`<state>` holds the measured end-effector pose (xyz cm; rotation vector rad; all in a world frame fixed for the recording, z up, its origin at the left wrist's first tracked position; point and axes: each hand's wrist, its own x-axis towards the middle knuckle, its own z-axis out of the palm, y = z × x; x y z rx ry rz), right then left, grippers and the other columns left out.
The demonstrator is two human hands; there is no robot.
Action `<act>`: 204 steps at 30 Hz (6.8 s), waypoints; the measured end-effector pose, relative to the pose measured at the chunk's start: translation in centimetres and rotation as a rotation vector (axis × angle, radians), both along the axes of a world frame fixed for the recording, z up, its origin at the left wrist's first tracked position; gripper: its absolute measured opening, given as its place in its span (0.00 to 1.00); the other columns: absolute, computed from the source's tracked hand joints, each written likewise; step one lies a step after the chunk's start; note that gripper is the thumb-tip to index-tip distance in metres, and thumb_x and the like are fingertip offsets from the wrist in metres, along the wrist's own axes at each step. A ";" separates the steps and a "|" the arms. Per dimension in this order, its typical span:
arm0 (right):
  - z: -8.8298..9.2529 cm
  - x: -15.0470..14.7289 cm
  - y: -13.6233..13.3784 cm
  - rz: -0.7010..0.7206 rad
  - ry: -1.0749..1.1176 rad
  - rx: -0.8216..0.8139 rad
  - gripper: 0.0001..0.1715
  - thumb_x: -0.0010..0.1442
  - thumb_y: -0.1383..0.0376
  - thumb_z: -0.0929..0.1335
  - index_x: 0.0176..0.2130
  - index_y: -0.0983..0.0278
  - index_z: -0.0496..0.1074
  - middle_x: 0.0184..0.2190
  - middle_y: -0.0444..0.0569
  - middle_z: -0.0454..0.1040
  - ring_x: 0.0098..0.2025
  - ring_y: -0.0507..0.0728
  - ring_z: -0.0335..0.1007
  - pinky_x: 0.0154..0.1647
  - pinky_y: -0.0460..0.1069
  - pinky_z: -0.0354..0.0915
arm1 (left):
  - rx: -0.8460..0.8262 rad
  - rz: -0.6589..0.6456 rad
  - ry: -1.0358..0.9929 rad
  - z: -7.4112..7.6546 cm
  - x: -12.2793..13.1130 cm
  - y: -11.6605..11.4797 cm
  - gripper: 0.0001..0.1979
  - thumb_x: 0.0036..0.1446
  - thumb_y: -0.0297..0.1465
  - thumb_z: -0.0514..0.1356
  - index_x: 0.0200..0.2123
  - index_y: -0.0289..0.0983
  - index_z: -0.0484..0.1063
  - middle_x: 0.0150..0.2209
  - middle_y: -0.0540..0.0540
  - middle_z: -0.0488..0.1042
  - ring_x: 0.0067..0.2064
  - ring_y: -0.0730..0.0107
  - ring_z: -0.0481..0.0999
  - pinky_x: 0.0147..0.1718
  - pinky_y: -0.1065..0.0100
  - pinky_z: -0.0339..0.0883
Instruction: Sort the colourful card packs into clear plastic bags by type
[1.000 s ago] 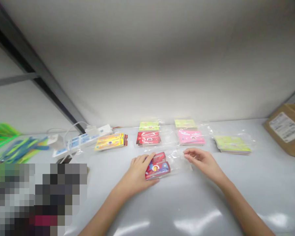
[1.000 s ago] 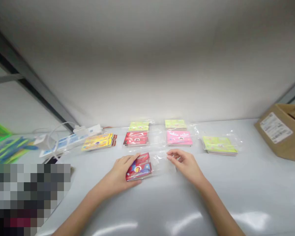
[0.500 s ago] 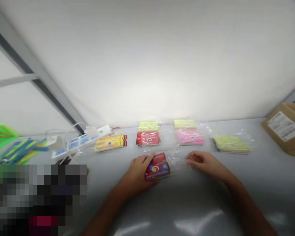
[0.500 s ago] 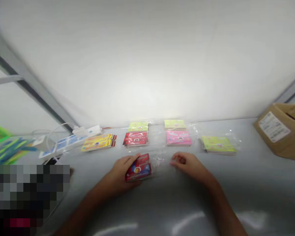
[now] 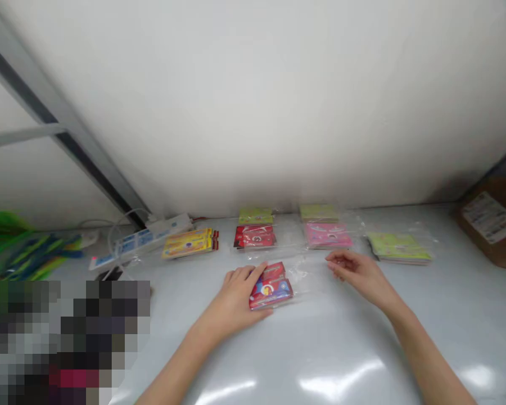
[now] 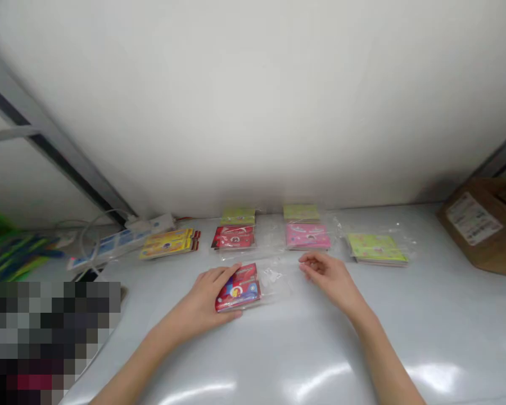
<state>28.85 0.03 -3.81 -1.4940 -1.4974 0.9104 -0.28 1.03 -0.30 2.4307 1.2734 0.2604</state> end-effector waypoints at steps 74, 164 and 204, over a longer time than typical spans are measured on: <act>-1.2 -2.0 0.8 -0.062 -0.171 0.073 0.23 0.55 0.58 0.63 0.47 0.68 0.70 0.29 0.51 0.72 0.31 0.59 0.68 0.36 0.55 0.64 | 0.043 -0.002 0.047 0.0 0.3 -0.4 0.39 0.46 0.38 0.63 0.60 0.39 0.50 0.53 0.41 0.63 0.53 0.56 0.61 0.52 0.59 0.53; -1.0 -2.5 2.9 0.371 0.040 0.051 0.09 0.57 0.62 0.64 0.36 0.63 0.72 0.30 0.47 0.76 0.34 0.55 0.71 0.37 0.49 0.65 | -0.010 0.040 0.056 -0.4 0.8 0.3 0.39 0.47 0.35 0.62 0.61 0.43 0.48 0.55 0.42 0.61 0.55 0.53 0.59 0.53 0.54 0.52; -2.8 -2.1 3.6 0.318 -0.319 0.315 0.19 0.55 0.73 0.62 0.42 0.57 0.74 0.44 0.46 0.75 0.53 0.60 0.63 0.53 0.61 0.58 | 0.030 0.039 0.071 -0.4 0.6 0.0 0.38 0.48 0.36 0.61 0.61 0.42 0.49 0.56 0.43 0.61 0.55 0.52 0.60 0.53 0.54 0.53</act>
